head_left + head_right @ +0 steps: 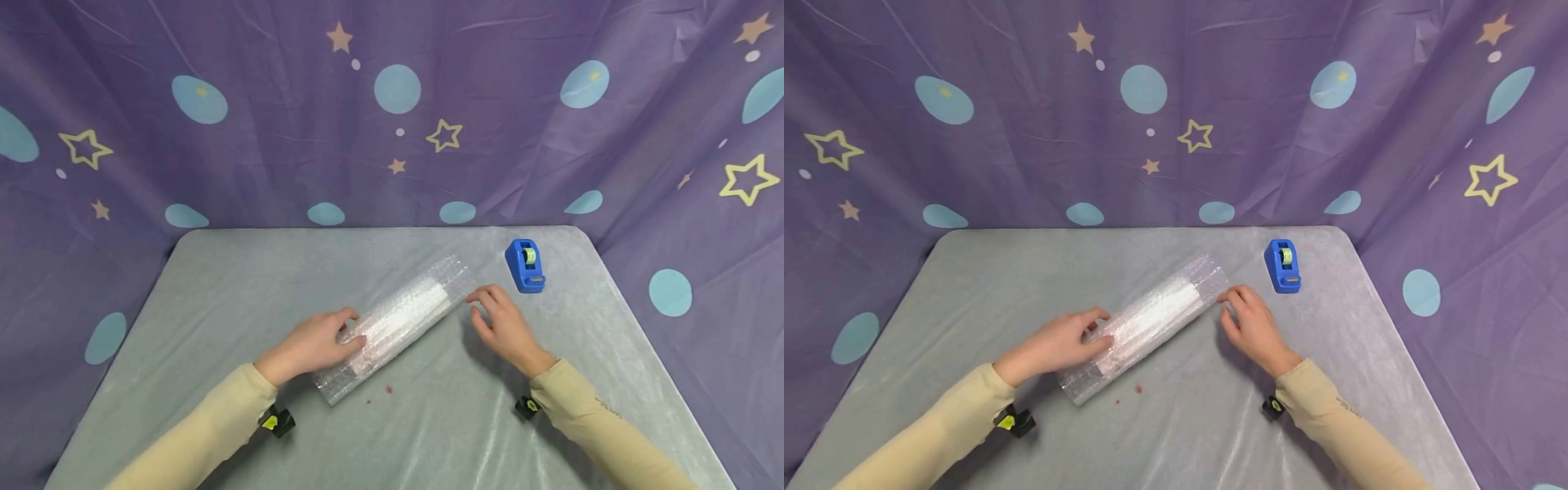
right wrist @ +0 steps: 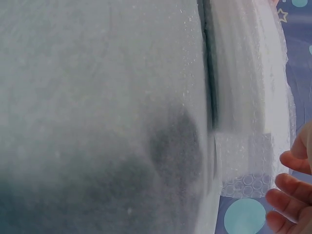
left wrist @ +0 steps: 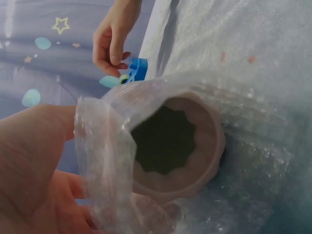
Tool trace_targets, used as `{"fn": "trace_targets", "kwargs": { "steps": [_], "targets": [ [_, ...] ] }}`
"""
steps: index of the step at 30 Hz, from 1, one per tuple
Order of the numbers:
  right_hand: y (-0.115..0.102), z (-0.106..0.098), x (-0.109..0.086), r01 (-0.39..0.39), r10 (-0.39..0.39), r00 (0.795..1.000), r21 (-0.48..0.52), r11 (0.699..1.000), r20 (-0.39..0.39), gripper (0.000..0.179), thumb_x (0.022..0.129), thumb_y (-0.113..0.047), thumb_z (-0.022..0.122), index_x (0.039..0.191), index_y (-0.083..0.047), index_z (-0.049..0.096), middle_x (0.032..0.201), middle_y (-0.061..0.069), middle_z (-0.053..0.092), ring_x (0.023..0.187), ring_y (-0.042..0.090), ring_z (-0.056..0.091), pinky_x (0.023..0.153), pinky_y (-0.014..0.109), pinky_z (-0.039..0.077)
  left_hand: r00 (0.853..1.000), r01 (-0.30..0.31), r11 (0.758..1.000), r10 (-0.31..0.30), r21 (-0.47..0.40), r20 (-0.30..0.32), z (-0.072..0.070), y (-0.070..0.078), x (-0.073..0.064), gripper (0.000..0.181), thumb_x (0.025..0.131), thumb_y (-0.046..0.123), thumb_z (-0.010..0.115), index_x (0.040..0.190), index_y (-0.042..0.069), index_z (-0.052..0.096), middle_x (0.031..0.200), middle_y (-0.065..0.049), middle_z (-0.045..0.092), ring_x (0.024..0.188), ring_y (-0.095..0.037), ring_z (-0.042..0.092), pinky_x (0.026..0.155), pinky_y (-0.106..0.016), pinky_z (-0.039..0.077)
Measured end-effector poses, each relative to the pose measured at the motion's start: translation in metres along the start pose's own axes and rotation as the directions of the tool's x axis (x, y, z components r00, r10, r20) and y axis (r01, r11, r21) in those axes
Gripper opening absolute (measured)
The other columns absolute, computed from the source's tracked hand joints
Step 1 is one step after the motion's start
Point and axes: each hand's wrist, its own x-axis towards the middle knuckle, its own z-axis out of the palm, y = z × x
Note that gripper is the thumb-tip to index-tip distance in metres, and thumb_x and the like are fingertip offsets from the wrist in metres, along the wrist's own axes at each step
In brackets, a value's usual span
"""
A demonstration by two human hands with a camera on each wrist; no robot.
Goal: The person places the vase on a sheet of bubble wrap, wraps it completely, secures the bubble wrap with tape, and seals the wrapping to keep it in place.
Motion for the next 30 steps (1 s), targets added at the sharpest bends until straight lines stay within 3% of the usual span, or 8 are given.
{"fn": "trace_targets", "kwargs": {
  "steps": [14, 21, 30],
  "targets": [
    [-0.002, 0.0, -0.003, -0.07, 0.069, 0.996, 0.009, 0.998, 0.052, 0.015, 0.095, -0.002, 0.064, 0.108, -0.006, 0.071, 0.126, 0.02, 0.059, 0.102, 0.035, 0.065, 0.079, 0.048, 0.056, 0.999, 0.05, 0.998, -0.05, -0.039, -0.007, 0.014, 0.003, -0.003, 0.06, 0.098, 0.051, 0.064, 0.14, 0.008, 0.059, 0.103, -0.005, 0.068, 0.083, -0.015, 0.061, 0.076, -0.043, 0.054],
    [-0.006, -0.001, -0.002, -0.086, 0.084, 0.992, 0.017, 0.996, 0.098, 0.014, 0.097, -0.004, 0.063, 0.109, -0.007, 0.07, 0.131, 0.021, 0.057, 0.105, 0.035, 0.064, 0.078, 0.047, 0.056, 0.999, 0.032, 0.994, -0.031, -0.103, 0.007, 0.021, 0.003, -0.004, 0.073, 0.097, 0.052, 0.066, 0.15, 0.005, 0.049, 0.088, -0.001, 0.061, 0.07, -0.015, 0.054, 0.065, -0.038, 0.048],
    [-0.005, 0.001, -0.001, -0.077, 0.077, 0.99, 0.003, 0.997, 0.117, 0.013, 0.098, -0.005, 0.062, 0.107, -0.007, 0.071, 0.131, 0.022, 0.057, 0.107, 0.038, 0.063, 0.083, 0.05, 0.056, 0.999, 0.03, 0.987, -0.033, -0.16, -0.014, 0.033, 0.005, -0.001, 0.084, 0.095, 0.056, 0.069, 0.155, 0.005, 0.041, 0.101, -0.007, 0.067, 0.087, -0.019, 0.063, 0.079, -0.045, 0.054]
  ]
}}
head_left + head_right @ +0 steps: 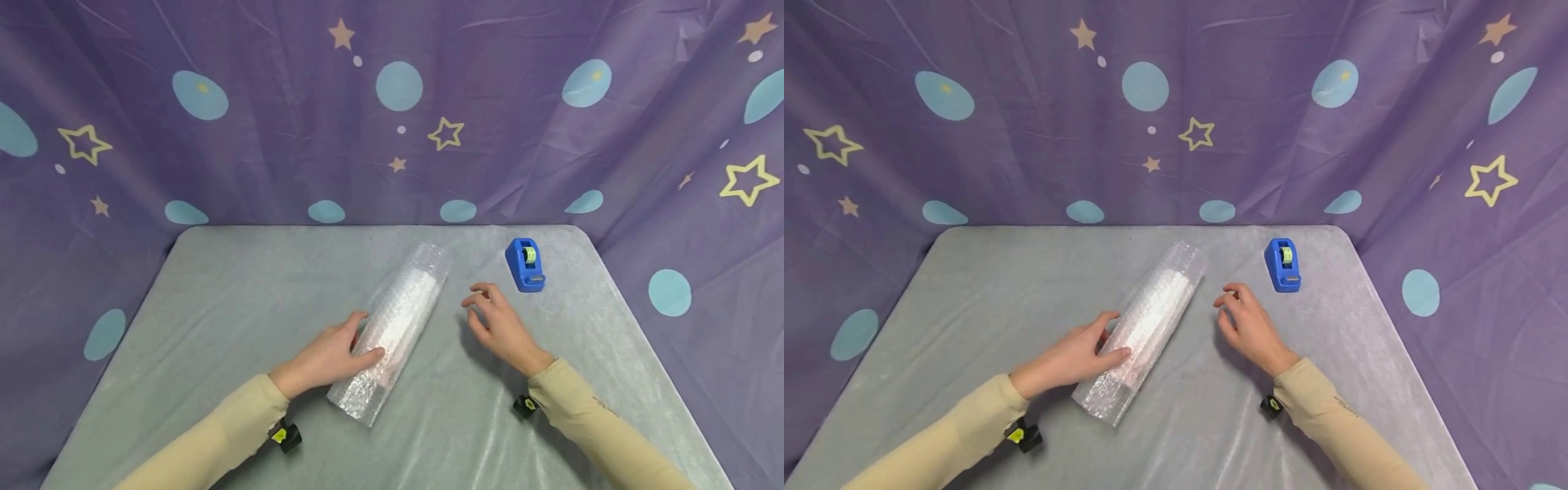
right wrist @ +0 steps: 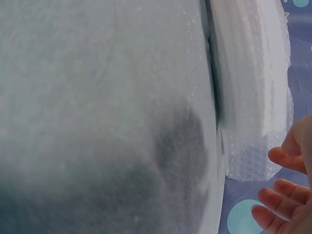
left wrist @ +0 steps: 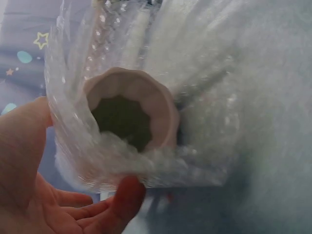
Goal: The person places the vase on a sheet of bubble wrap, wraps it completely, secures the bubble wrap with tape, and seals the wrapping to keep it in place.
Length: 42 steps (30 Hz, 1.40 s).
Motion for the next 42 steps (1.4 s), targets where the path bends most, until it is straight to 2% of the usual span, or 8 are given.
{"fn": "trace_targets", "kwargs": {
  "steps": [5, 8, 11, 15, 25, 31, 36, 42],
  "targets": [
    [0.002, 0.001, 0.001, 0.001, -0.001, 1.0, -0.002, 1.0, 0.009, 0.013, 0.097, -0.005, 0.062, 0.106, -0.008, 0.071, 0.131, 0.021, 0.056, 0.105, 0.037, 0.062, 0.082, 0.05, 0.056, 1.0, 0.018, 0.998, -0.017, -0.052, 0.008, 0.008, 0.0, 0.001, 0.09, 0.094, 0.06, 0.068, 0.158, 0.003, 0.038, 0.121, -0.018, 0.068, 0.111, -0.029, 0.066, 0.092, -0.051, 0.054],
    [0.003, 0.001, 0.0, -0.002, 0.002, 1.0, -0.004, 1.0, 0.016, 0.013, 0.097, -0.005, 0.063, 0.106, -0.008, 0.071, 0.132, 0.021, 0.056, 0.105, 0.037, 0.062, 0.081, 0.049, 0.055, 0.999, 0.036, 0.996, -0.035, -0.077, 0.018, 0.013, 0.001, 0.0, 0.094, 0.094, 0.062, 0.066, 0.159, 0.0, 0.035, 0.143, -0.026, 0.057, 0.132, -0.039, 0.056, 0.106, -0.055, 0.047],
    [0.003, 0.002, -0.001, -0.007, 0.007, 1.0, -0.006, 1.0, 0.024, 0.013, 0.097, -0.005, 0.062, 0.106, -0.007, 0.071, 0.133, 0.021, 0.056, 0.106, 0.037, 0.062, 0.08, 0.049, 0.055, 0.999, 0.043, 0.995, -0.041, -0.095, 0.017, 0.018, 0.002, -0.001, 0.097, 0.095, 0.063, 0.064, 0.159, -0.003, 0.033, 0.157, -0.03, 0.042, 0.145, -0.044, 0.042, 0.116, -0.057, 0.038],
    [0.002, 0.002, -0.002, -0.007, 0.007, 1.0, -0.008, 1.0, 0.028, 0.012, 0.098, -0.006, 0.063, 0.106, -0.007, 0.071, 0.133, 0.021, 0.056, 0.106, 0.037, 0.062, 0.078, 0.049, 0.055, 0.999, 0.041, 0.992, -0.041, -0.122, 0.005, 0.022, 0.005, -0.001, 0.098, 0.095, 0.061, 0.065, 0.159, -0.005, 0.031, 0.158, -0.03, 0.04, 0.146, -0.044, 0.041, 0.118, -0.055, 0.036],
    [0.001, 0.001, -0.002, -0.015, 0.015, 0.999, -0.005, 1.0, 0.049, 0.012, 0.098, -0.006, 0.063, 0.106, -0.007, 0.072, 0.134, 0.022, 0.055, 0.108, 0.037, 0.06, 0.079, 0.048, 0.055, 0.998, 0.059, 0.982, -0.054, -0.181, 0.033, 0.028, 0.006, 0.0, 0.101, 0.096, 0.063, 0.063, 0.161, -0.003, 0.024, 0.16, -0.031, 0.036, 0.147, -0.045, 0.039, 0.118, -0.056, 0.036],
    [0.001, 0.003, -0.002, -0.017, 0.018, 0.998, -0.009, 1.0, 0.057, 0.012, 0.098, -0.007, 0.063, 0.106, -0.008, 0.072, 0.133, 0.022, 0.056, 0.108, 0.037, 0.061, 0.079, 0.047, 0.056, 0.997, 0.067, 0.974, -0.06, -0.217, 0.038, 0.032, 0.008, -0.001, 0.102, 0.097, 0.059, 0.064, 0.161, -0.006, 0.02, 0.158, -0.036, 0.035, 0.146, -0.048, 0.039, 0.118, -0.057, 0.035],
    [0.001, 0.004, -0.003, 0.006, -0.005, 0.998, -0.018, 1.0, 0.059, 0.011, 0.097, -0.006, 0.065, 0.105, -0.007, 0.072, 0.13, 0.022, 0.058, 0.107, 0.036, 0.062, 0.08, 0.048, 0.056, 0.997, 0.074, 0.963, -0.07, -0.257, 0.026, 0.035, 0.009, 0.0, 0.1, 0.097, 0.056, 0.065, 0.16, -0.007, 0.021, 0.156, -0.038, 0.038, 0.144, -0.047, 0.042, 0.116, -0.057, 0.037],
    [0.0, 0.005, -0.003, 0.007, -0.006, 0.999, -0.014, 1.0, 0.054, 0.011, 0.097, -0.005, 0.064, 0.104, -0.006, 0.072, 0.13, 0.022, 0.057, 0.107, 0.037, 0.063, 0.079, 0.048, 0.056, 0.998, 0.067, 0.944, -0.07, -0.322, 0.003, 0.038, 0.013, 0.002, 0.096, 0.097, 0.051, 0.069, 0.159, -0.006, 0.023, 0.148, -0.037, 0.046, 0.134, -0.044, 0.053, 0.109, -0.054, 0.046]
  ]
}}
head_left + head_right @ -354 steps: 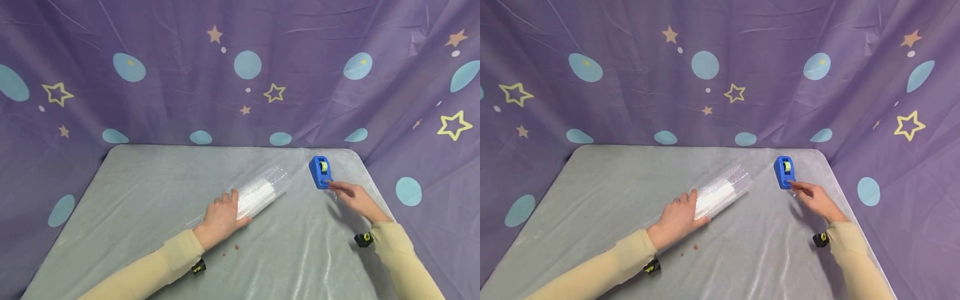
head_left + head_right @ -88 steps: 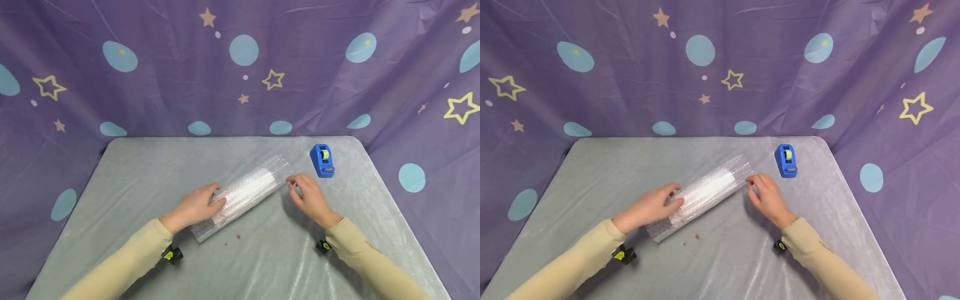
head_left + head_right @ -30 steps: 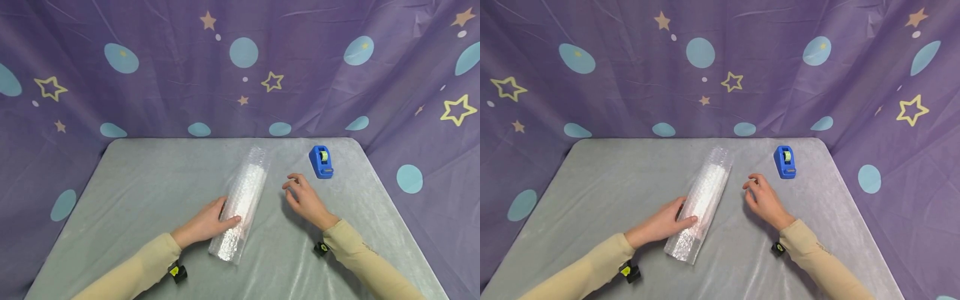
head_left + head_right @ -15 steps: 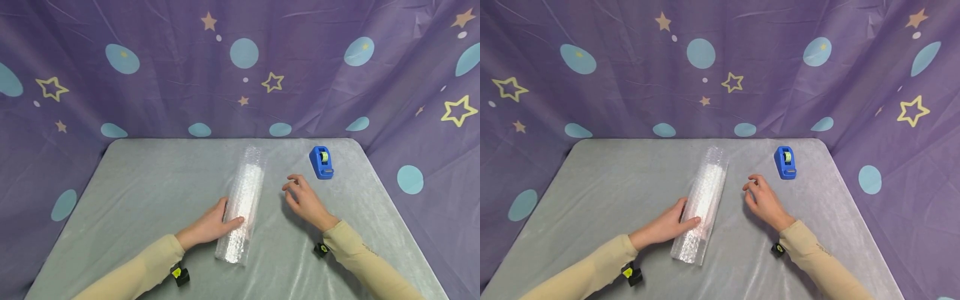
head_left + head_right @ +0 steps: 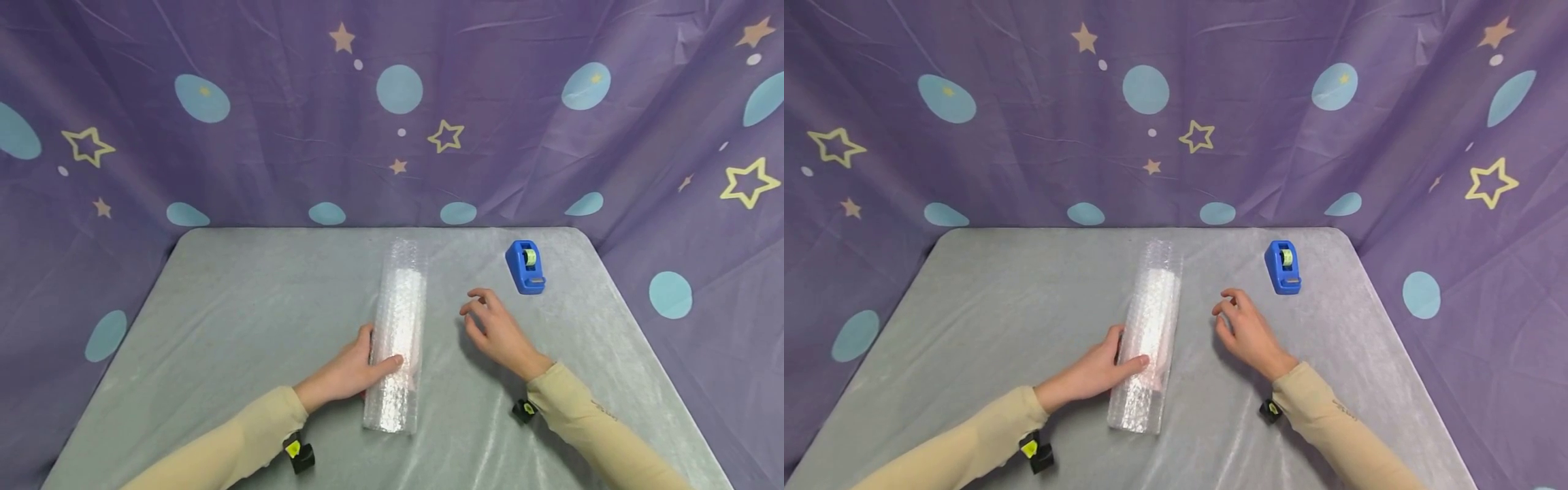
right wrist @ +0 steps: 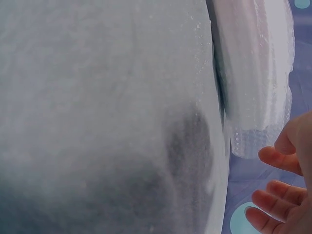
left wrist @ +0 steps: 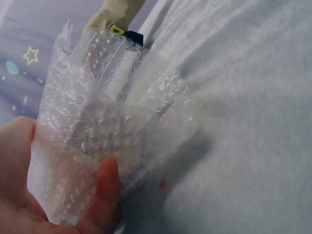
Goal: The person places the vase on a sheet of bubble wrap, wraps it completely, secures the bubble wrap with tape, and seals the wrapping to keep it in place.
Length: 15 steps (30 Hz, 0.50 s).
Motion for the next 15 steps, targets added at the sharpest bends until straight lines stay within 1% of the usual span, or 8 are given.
{"fn": "trace_targets", "kwargs": {
  "steps": [2, 8, 12, 13, 15],
  "targets": [
    [-0.0003, 0.0, -0.0003, -0.001, 0.001, 1.0, 0.002, 1.0, -0.002, 0.011, 0.097, -0.005, 0.064, 0.104, -0.006, 0.072, 0.13, 0.022, 0.057, 0.107, 0.037, 0.063, 0.079, 0.048, 0.056, 1.0, 0.003, 1.0, -0.003, -0.02, 0.0, 0.0016, 0.001, -0.0001, 0.096, 0.096, 0.05, 0.07, 0.159, -0.006, 0.022, 0.146, -0.037, 0.048, 0.131, -0.043, 0.056, 0.107, -0.054, 0.048],
    [-0.0004, 0.0004, -0.0013, 0.001, -0.001, 1.0, -0.003, 1.0, 0.001, 0.011, 0.097, -0.005, 0.064, 0.104, -0.006, 0.072, 0.131, 0.023, 0.058, 0.107, 0.037, 0.063, 0.078, 0.048, 0.056, 1.0, 0.01, 0.999, -0.01, -0.04, 0.002, 0.0063, 0.0028, -0.0001, 0.104, 0.096, 0.051, 0.069, 0.163, -0.005, 0.012, 0.148, -0.041, 0.045, 0.127, -0.046, 0.058, 0.106, -0.054, 0.049],
    [-0.0004, 0.0003, -0.0017, -0.011, 0.011, 1.0, -0.005, 1.0, 0.008, 0.012, 0.097, -0.007, 0.064, 0.105, -0.007, 0.072, 0.133, 0.022, 0.057, 0.108, 0.036, 0.063, 0.079, 0.047, 0.057, 1.0, -0.012, 0.998, 0.012, -0.059, -0.009, 0.0092, 0.0051, -0.0008, 0.103, 0.097, 0.048, 0.069, 0.163, -0.004, 0.011, 0.15, -0.04, 0.043, 0.13, -0.045, 0.056, 0.108, -0.054, 0.047],
    [-0.0003, 0.0003, -0.0018, -0.012, 0.012, 1.0, -0.006, 1.0, 0.009, 0.012, 0.097, -0.007, 0.063, 0.105, -0.007, 0.072, 0.133, 0.021, 0.057, 0.108, 0.036, 0.063, 0.078, 0.047, 0.057, 1.0, -0.017, 0.998, 0.016, -0.067, -0.011, 0.0098, 0.0059, -0.0011, 0.103, 0.097, 0.048, 0.069, 0.163, -0.004, 0.011, 0.149, -0.04, 0.044, 0.126, -0.043, 0.059, 0.105, -0.052, 0.049],
    [0.0001, 0.0005, -0.002, -0.012, 0.012, 1.0, -0.008, 1.0, 0.008, 0.012, 0.098, -0.007, 0.063, 0.105, -0.008, 0.072, 0.134, 0.021, 0.057, 0.109, 0.036, 0.063, 0.079, 0.047, 0.057, 1.0, -0.012, 0.996, 0.012, -0.092, -0.003, 0.0107, 0.0074, -0.0019, 0.103, 0.097, 0.047, 0.07, 0.163, -0.004, 0.01, 0.147, -0.041, 0.044, 0.111, -0.044, 0.067, 0.093, -0.053, 0.056]
  ]
}}
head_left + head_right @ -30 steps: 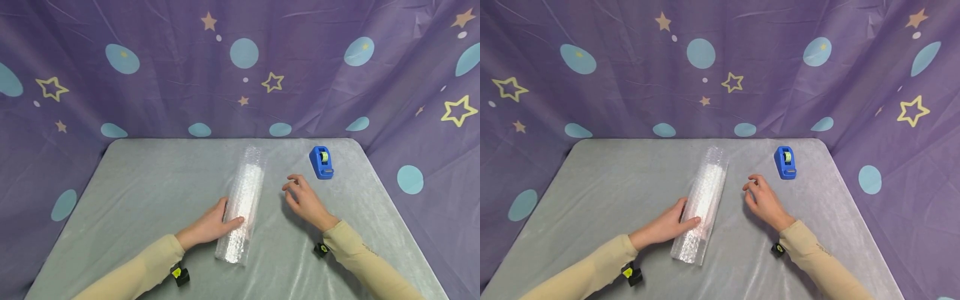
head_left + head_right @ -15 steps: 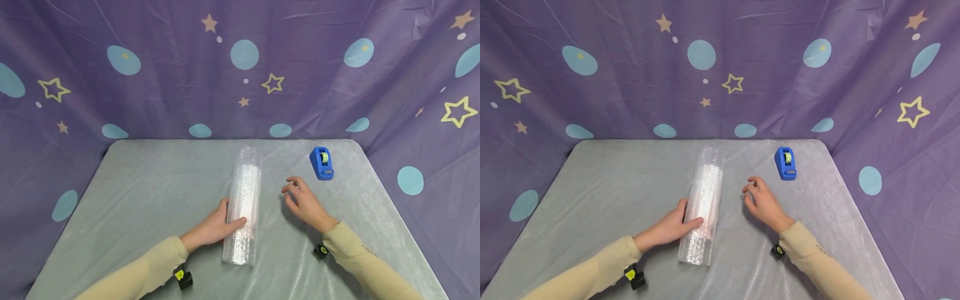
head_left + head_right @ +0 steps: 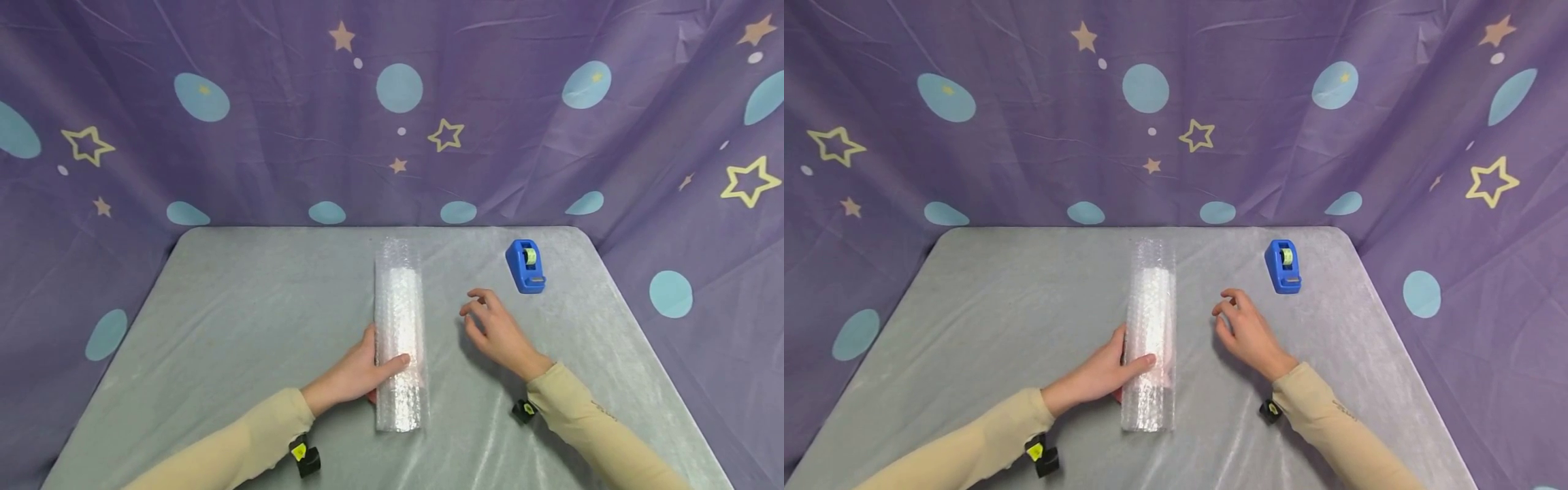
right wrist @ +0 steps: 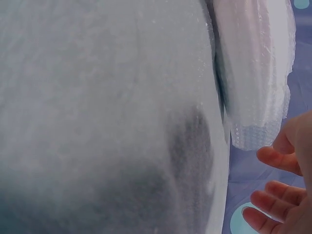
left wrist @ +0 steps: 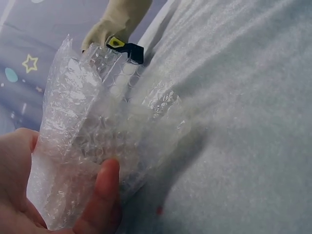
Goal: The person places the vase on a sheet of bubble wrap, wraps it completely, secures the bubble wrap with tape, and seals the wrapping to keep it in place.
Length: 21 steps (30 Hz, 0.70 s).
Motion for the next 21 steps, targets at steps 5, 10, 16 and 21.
{"fn": "trace_targets", "kwargs": {
  "steps": [5, 10, 16, 21],
  "targets": [
    [0.001, 0.0, 0.001, 0.005, -0.005, 1.0, 0.003, 1.0, -0.007, 0.011, 0.097, -0.007, 0.064, 0.104, -0.007, 0.073, 0.133, 0.021, 0.057, 0.109, 0.036, 0.063, 0.08, 0.048, 0.057, 1.0, 0.018, 0.999, -0.017, -0.031, 0.022, 0.0, 0.002, 0.0, 0.108, 0.097, 0.05, 0.07, 0.164, -0.003, 0.004, 0.147, -0.045, 0.04, 0.071, -0.03, 0.07, 0.059, -0.042, 0.06],
    [-0.003, 0.001, 0.002, 0.054, -0.054, 0.999, -0.023, 0.998, -0.008, 0.01, 0.095, -0.006, 0.066, 0.103, -0.007, 0.072, 0.127, 0.021, 0.062, 0.112, 0.039, 0.062, 0.089, 0.052, 0.054, 0.996, 0.041, 0.996, -0.035, -0.075, 0.079, -0.005, -0.001, -0.002, 0.107, 0.099, 0.053, 0.065, 0.166, 0.003, -0.003, 0.142, -0.048, 0.043, 0.05, -0.025, 0.064, 0.045, -0.044, 0.056],
    [-0.013, 0.0, 0.002, 0.092, -0.093, 0.996, -0.044, 0.995, -0.007, 0.012, 0.094, -0.008, 0.068, 0.105, -0.006, 0.072, 0.126, 0.022, 0.064, 0.115, 0.041, 0.063, 0.097, 0.055, 0.052, 0.992, 0.07, 0.993, -0.059, -0.097, 0.11, -0.016, -0.008, 0.0, 0.087, 0.108, 0.052, 0.048, 0.165, -0.001, 0.01, 0.113, -0.026, 0.063, 0.059, -0.024, 0.062, 0.052, -0.042, 0.058],
    [-0.018, -0.002, 0.0, 0.083, -0.087, 0.995, -0.076, 0.994, -0.05, 0.023, 0.095, -0.01, 0.067, 0.116, -0.002, 0.07, 0.128, 0.023, 0.064, 0.117, 0.042, 0.062, 0.098, 0.058, 0.05, 0.999, 0.038, 0.999, -0.038, 0.014, -0.001, -0.027, -0.014, 0.001, 0.056, 0.113, 0.047, 0.036, 0.146, 0.004, 0.05, 0.094, -0.014, 0.065, 0.068, -0.022, 0.064, 0.06, -0.037, 0.055]
  ]
}}
